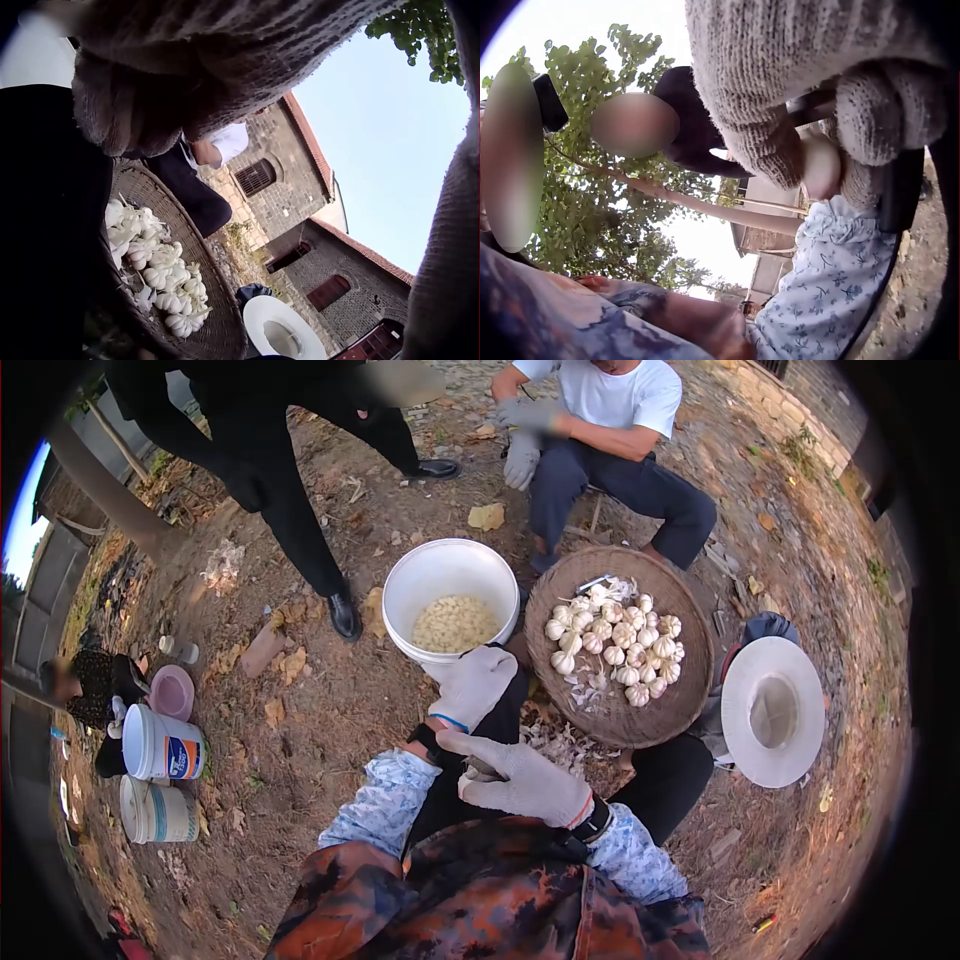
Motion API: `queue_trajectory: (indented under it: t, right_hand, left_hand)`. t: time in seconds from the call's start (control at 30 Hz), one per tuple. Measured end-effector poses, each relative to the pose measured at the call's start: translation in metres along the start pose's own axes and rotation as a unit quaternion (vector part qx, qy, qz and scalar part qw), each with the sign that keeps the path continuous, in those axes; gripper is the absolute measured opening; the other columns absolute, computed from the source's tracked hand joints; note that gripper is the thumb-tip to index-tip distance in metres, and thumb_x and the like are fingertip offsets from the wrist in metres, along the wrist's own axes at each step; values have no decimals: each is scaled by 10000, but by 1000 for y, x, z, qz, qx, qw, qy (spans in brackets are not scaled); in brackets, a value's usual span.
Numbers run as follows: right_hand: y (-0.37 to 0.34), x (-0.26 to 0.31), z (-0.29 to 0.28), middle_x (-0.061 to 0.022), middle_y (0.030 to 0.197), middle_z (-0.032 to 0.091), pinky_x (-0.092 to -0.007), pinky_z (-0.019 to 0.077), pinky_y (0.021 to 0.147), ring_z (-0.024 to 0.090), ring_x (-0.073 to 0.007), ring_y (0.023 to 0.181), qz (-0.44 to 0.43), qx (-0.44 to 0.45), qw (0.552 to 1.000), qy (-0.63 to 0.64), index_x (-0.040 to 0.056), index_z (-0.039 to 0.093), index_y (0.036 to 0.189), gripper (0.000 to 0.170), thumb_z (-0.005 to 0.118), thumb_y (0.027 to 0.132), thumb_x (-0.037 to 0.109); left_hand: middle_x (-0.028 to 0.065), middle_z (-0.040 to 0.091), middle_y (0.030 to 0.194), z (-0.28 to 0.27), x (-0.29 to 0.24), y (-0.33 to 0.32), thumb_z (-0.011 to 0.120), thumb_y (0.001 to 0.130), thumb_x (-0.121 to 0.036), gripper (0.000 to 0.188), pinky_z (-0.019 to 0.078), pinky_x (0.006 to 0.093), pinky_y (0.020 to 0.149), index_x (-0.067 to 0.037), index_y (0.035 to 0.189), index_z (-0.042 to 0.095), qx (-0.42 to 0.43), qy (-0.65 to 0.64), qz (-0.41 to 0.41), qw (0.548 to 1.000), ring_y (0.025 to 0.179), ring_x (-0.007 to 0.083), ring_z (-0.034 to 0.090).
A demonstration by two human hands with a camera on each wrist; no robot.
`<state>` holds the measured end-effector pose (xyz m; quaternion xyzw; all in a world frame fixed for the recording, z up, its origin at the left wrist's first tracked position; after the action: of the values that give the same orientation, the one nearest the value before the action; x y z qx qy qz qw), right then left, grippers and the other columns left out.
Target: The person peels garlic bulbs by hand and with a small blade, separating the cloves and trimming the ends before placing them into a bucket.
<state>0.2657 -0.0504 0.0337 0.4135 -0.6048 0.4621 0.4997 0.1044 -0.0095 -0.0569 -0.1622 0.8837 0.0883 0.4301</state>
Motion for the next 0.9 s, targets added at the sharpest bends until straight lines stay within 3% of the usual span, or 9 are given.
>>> queue_trajectory:
  t: [0.17, 0.23, 0.43, 0.57, 0.63, 0.77, 0.9]
  right_hand:
    - [1, 4, 1, -198, 1313, 695, -342, 527, 949, 706, -230, 1058, 77, 21, 997, -24, 60, 398, 1589, 695, 653, 958, 201]
    - [1, 3, 1, -205, 1327, 687, -343, 525, 964, 709, -248, 1091, 25, -10, 999, -42, 60, 402, 1587, 703, 660, 950, 206]
    - [1, 2, 1, -219, 1366, 666, -354, 510, 1018, 697, -287, 1179, 5, -33, 998, -45, 55, 425, 1574, 689, 661, 942, 198]
    - [-1, 1, -1, -207, 1398, 651, -351, 498, 1040, 681, -273, 1210, -21, -36, 999, -8, 37, 430, 1566, 671, 652, 948, 175]
    - [-1, 2, -2, -193, 1441, 627, -342, 490, 1057, 655, -233, 1251, 20, -10, 999, -28, 21, 424, 1565, 661, 645, 953, 137]
    - [0, 7, -5, -197, 1441, 623, -342, 493, 1050, 651, -224, 1253, -22, -29, 999, -8, 5, 433, 1553, 656, 657, 948, 127]
    - [18, 12, -4, -222, 1331, 665, -349, 506, 1019, 675, -282, 1194, -38, -2, 999, -12, -24, 494, 1480, 624, 695, 922, 168]
  left_hand:
    - [205, 738, 1076, 0, -3, -3, 620, 971, -263, 294, 531, 429, 918, -30, 1096, 750, -4, 2, -2, 1000, 1052, 377, 693]
    - [206, 737, 1064, 3, -1, -3, 619, 974, -259, 295, 531, 427, 916, -20, 1088, 748, -2, 0, 8, 1000, 1044, 374, 694]
    - [195, 739, 1049, 6, -2, -3, 615, 986, -264, 314, 529, 416, 919, 7, 1088, 737, 4, -13, 22, 1000, 1037, 364, 694]
    - [193, 735, 1091, 4, -5, -4, 621, 985, -253, 301, 526, 414, 933, -2, 1107, 733, 18, -10, 11, 1000, 1069, 359, 688]
    - [194, 733, 1100, 2, -8, -5, 626, 982, -252, 299, 525, 413, 937, -5, 1113, 732, 21, -5, 9, 1000, 1076, 358, 686]
    - [190, 730, 1098, 1, -13, -7, 627, 982, -270, 308, 523, 417, 940, -13, 1119, 727, 24, 13, 16, 1000, 1077, 363, 684]
    - [174, 725, 1093, 9, -14, -8, 624, 984, -289, 308, 523, 415, 940, -34, 1121, 729, 8, 55, 8, 998, 1078, 364, 680]
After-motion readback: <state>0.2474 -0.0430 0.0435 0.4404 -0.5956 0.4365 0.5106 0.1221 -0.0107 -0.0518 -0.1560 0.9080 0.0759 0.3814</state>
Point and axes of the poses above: each hand's wrist, its own y-axis towards the middle knuckle, its own z-axis out of the palm, x = y × z, the point moved 4 cm from there along y, towards the middle knuckle
